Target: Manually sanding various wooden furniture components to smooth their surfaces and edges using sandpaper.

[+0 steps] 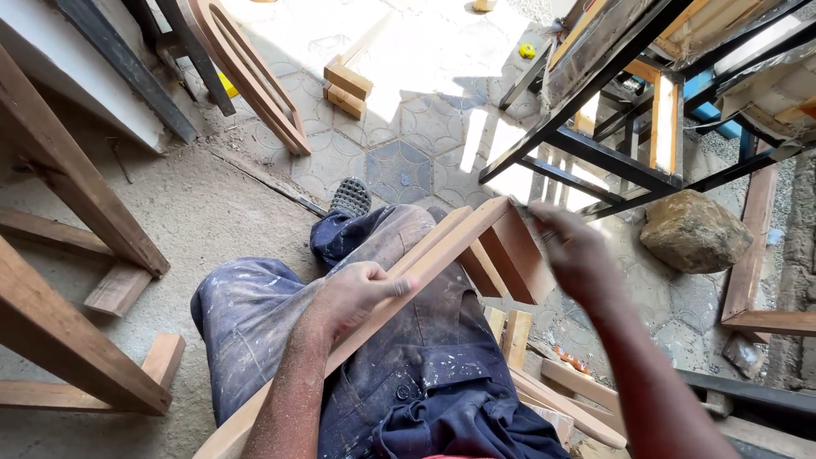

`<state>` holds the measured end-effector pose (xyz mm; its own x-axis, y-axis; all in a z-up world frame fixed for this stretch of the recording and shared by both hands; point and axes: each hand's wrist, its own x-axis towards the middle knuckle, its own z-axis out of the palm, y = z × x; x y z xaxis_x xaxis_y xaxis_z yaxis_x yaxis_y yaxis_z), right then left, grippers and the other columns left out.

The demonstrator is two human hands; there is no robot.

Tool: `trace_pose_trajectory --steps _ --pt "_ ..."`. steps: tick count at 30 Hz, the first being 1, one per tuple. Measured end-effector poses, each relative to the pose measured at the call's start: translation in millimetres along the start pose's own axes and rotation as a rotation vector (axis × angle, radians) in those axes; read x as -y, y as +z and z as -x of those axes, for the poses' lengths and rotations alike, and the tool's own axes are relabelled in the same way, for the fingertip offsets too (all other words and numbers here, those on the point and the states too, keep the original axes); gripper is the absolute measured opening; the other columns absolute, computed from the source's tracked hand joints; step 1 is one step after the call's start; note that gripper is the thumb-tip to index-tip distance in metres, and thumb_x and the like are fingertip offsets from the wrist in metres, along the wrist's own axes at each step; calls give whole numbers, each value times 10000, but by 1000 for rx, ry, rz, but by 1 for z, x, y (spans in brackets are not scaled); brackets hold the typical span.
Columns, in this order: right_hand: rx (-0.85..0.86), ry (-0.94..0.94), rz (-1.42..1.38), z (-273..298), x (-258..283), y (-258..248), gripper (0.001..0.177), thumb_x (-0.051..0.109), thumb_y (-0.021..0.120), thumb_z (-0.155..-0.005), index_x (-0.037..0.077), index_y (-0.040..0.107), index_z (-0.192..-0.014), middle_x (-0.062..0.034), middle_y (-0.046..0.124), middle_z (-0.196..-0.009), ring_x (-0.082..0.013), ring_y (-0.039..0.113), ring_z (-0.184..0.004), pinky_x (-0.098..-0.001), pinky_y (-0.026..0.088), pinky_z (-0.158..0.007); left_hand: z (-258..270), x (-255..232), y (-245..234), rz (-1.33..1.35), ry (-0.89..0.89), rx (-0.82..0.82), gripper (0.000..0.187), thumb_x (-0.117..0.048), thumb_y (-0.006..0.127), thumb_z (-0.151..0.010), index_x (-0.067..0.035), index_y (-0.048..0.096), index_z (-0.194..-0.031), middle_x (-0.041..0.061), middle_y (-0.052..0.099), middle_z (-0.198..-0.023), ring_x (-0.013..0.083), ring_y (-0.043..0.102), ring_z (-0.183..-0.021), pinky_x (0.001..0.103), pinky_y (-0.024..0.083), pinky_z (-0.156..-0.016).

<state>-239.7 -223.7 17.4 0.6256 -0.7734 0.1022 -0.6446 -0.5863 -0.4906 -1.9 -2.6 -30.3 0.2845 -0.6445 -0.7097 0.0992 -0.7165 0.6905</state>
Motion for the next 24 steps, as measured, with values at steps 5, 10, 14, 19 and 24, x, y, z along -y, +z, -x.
trace_pose_trajectory --steps 5,10,14,19,24 --pt "51 34 -212 6 -3 27 446 326 802 -880 164 619 -1254 -110 588 -1268 -378 629 -1206 -511 499 -1036 11 0 -1 -205 46 42 647 -524 890 -566 -154 761 -1081 40 690 -877 196 705 -904 305 521 -835" --pt "-64 56 -288 11 -2 40 356 276 852 -848 134 694 -1134 -100 522 -1256 -347 623 -1147 -476 466 -1050 21 -10 1 -392 89 3 449 -535 817 -597 -233 819 -929 67 714 -844 280 730 -960 352 532 -847" --pt "-306 -326 -113 13 -12 69 226 109 832 -789 141 769 -1004 -111 638 -1107 -357 616 -1048 -451 471 -969 18 -9 4 -430 160 -26 382 -550 827 -589 -202 776 -739 102 678 -717 317 713 -802 372 532 -757" --pt "-434 -320 -52 12 0 67 121 78 806 -848 60 772 -963 -131 650 -970 -344 634 -951 -432 525 -847 20 -11 1 -406 151 -2 361 -498 812 -593 -174 785 -748 160 702 -763 355 727 -851 407 539 -781" --pt "-403 -162 0 4 9 57 139 131 803 -851 74 781 -976 -109 605 -877 -309 613 -919 -414 523 -786 18 -14 2 -389 145 -9 351 -503 840 -592 -182 794 -726 169 721 -771 356 735 -836 413 548 -762"
